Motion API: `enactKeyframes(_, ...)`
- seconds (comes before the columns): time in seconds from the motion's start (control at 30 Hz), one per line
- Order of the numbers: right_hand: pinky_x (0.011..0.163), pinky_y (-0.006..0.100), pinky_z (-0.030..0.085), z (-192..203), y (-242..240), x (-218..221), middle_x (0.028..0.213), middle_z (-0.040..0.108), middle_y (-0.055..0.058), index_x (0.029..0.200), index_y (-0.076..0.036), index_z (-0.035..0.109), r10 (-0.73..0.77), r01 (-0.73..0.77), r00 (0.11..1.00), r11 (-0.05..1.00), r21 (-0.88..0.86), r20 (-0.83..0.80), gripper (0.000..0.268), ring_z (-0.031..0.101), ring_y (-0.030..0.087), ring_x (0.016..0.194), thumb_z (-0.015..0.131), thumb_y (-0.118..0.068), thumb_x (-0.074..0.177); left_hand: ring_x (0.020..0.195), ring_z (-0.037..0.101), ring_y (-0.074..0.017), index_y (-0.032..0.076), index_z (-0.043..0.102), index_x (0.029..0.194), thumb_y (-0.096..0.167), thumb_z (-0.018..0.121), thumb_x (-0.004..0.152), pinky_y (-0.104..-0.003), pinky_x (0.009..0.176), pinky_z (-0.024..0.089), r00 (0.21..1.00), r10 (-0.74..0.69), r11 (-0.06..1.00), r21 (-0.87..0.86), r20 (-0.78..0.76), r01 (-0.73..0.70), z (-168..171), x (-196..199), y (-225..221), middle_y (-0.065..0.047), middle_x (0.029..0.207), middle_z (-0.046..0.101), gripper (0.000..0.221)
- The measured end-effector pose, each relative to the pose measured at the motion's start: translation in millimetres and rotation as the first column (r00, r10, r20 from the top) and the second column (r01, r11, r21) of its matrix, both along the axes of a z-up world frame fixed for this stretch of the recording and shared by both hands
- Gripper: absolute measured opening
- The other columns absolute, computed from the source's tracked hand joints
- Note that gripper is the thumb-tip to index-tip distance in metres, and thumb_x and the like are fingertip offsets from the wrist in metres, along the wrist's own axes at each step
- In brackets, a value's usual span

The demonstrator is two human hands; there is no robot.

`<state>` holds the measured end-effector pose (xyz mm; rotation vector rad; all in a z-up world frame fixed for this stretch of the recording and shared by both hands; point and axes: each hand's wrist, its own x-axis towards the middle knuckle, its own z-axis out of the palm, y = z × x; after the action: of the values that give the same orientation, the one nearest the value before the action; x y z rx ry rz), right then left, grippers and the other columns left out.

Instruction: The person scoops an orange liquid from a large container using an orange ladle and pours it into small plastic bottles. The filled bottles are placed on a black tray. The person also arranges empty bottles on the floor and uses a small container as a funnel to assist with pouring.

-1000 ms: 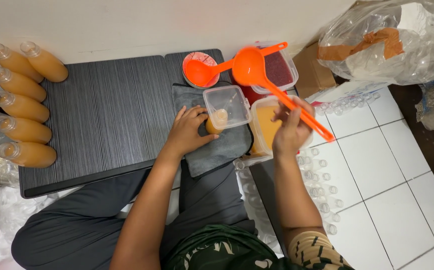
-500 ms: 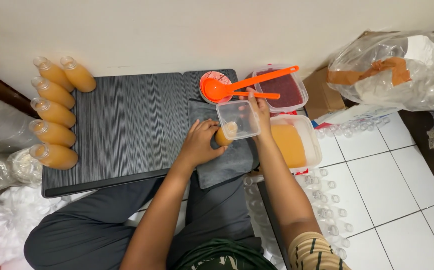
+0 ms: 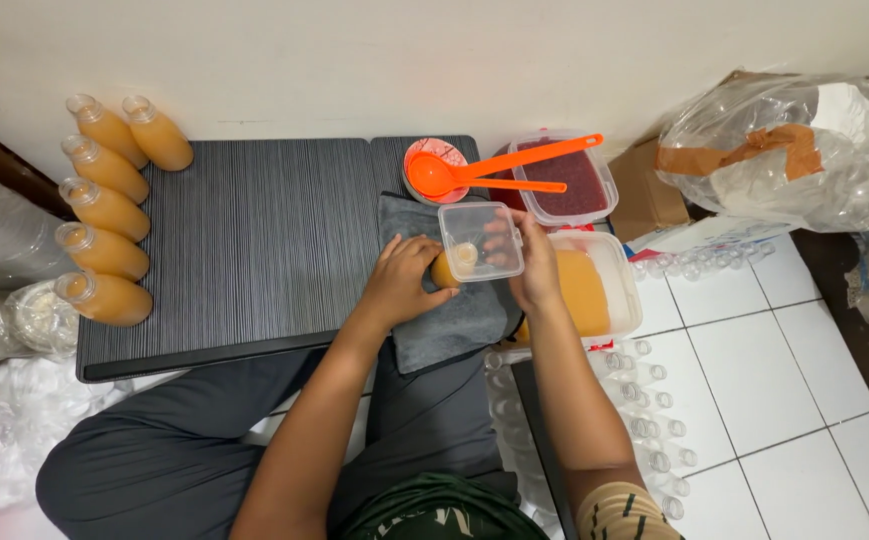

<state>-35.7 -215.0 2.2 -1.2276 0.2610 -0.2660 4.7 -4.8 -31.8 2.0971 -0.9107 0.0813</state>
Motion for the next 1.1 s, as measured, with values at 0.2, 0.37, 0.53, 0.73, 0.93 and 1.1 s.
enactKeyframes(0.2, 0.055, 0.028, 0.056, -19.7, -12.9, -12.9, 0.076, 0.065, 0.014, 0.092, -0.006, 0.059, 0.054, -0.038, 0.993, 0.989, -0.145, 0.104, 0.024, 0.068, 0.021, 0.064, 0.057, -0.029, 0.099, 0.127, 0.053, -0.0323, 0.005, 0.067, 0.114, 0.032, 0.086, 0.064, -0.059, 0.116, 0.021, 0.996, 0.058, 0.998, -0.012, -0.06, -0.059, 10.0, -1.3, 1.4, -0.01, 0.118, 0.066, 0.06)
enactKeyframes(0.37, 0.051, 0.028, 0.054, 2.6, -6.2, -22.5, 0.073, 0.062, 0.014, 0.09, -0.008, 0.056, 0.018, -0.03, 0.984, 0.997, 0.067, 0.178, 0.022, 0.066, 0.022, 0.059, 0.054, -0.027, 0.1, 0.126, 0.054, -0.0304, 0.008, 0.067, 0.112, 0.035, 0.087, 0.062, -0.059, 0.116, 0.022, 0.992, 0.123, 0.992, -0.018, -0.01, -0.123, -5.7, 1.8, -2.7, -0.006, 0.116, 0.064, 0.061)
enactKeyframes(0.53, 0.051, 0.027, 0.057, 21.3, -2.9, -15.4, 0.079, 0.063, 0.01, 0.093, -0.011, 0.058, -0.124, 0.09, 0.972, 0.981, 0.171, 0.202, 0.022, 0.068, 0.02, 0.065, 0.055, -0.031, 0.1, 0.125, 0.054, -0.0332, 0.006, 0.066, 0.111, 0.033, 0.086, 0.062, -0.061, 0.115, 0.022, 0.992, 0.123, 0.992, -0.033, -0.016, -0.123, -0.7, 0.3, -1.4, -0.008, 0.115, 0.064, 0.06)
enactKeyframes(0.73, 0.052, 0.023, 0.059, 2.2, 11.5, 25.0, 0.086, 0.07, 0.003, 0.094, -0.019, 0.058, -0.14, 0.114, 0.979, 0.979, 0.168, 0.151, 0.013, 0.072, 0.017, 0.072, 0.055, -0.031, 0.1, 0.125, 0.054, -0.0325, 0.006, 0.065, 0.111, 0.033, 0.086, 0.064, -0.061, 0.115, 0.022, 0.993, 0.12, 0.993, -0.009, -0.008, -0.12, 3.7, 0.4, 0.4, -0.008, 0.115, 0.064, 0.058)
enactKeyframes(0.93, 0.052, 0.019, 0.055, -38.7, 24.9, 55.1, 0.088, 0.068, 0.003, 0.095, -0.016, 0.056, -0.104, 0.104, 0.995, 0.994, -0.028, -0.007, 0.015, 0.071, 0.014, 0.077, 0.05, -0.028, 0.102, 0.125, 0.054, -0.0337, 0.006, 0.065, 0.111, 0.033, 0.084, 0.065, -0.062, 0.114, 0.023, 0.992, 0.124, 0.992, -0.004, 0.006, -0.124, -0.2, 1.8, 0.6, -0.008, 0.115, 0.064, 0.057)
enactKeyframes(1.1, 0.055, 0.019, 0.054, -37.7, 30.7, 48.4, 0.081, 0.064, 0.003, 0.098, -0.014, 0.061, -0.16, 0.131, 0.979, 0.967, -0.22, -0.122, 0.015, 0.067, 0.012, 0.077, 0.052, -0.026, 0.101, 0.126, 0.054, -0.0341, 0.007, 0.065, 0.111, 0.035, 0.084, 0.065, -0.063, 0.114, 0.023, 0.994, 0.112, 0.994, -0.012, -0.001, -0.112, -4.1, 3.7, -0.1, -0.008, 0.114, 0.064, 0.057)
